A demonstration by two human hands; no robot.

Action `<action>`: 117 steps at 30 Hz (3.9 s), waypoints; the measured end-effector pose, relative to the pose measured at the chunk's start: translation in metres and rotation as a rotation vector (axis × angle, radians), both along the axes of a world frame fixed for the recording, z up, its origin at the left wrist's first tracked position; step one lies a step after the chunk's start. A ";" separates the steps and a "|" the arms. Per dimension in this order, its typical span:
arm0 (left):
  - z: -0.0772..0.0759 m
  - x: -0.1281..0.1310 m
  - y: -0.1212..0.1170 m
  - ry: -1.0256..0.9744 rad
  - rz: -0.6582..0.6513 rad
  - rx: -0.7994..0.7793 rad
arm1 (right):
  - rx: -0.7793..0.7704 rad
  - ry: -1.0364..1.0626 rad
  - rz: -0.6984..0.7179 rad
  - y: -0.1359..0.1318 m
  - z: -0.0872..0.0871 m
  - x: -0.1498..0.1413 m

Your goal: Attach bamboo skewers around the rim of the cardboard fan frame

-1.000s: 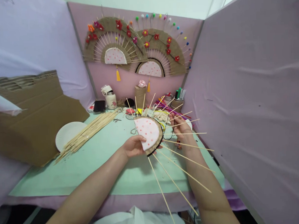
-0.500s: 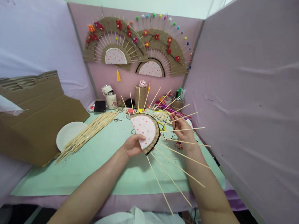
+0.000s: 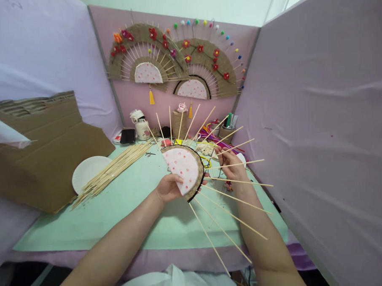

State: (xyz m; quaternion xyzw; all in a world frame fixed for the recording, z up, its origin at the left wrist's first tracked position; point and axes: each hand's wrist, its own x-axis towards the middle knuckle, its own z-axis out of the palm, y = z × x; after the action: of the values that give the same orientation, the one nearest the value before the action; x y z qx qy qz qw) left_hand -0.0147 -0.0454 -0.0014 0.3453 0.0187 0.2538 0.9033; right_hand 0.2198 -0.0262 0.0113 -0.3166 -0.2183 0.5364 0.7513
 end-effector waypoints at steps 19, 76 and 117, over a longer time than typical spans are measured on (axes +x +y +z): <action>-0.002 -0.003 0.002 -0.006 -0.019 0.040 | 0.030 0.035 0.037 -0.004 0.003 0.008; -0.018 -0.047 -0.009 0.049 -0.038 -0.012 | 0.032 -0.042 0.155 0.013 -0.010 -0.014; 0.003 -0.070 0.006 -0.053 0.356 -0.045 | 0.463 -1.012 0.882 0.033 0.054 -0.095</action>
State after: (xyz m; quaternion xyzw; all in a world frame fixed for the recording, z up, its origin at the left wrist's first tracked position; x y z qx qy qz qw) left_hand -0.0851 -0.0398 0.0012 0.3095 0.0612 0.4181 0.8518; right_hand 0.1251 0.0072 0.0654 -0.2415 -0.7567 0.5174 0.3183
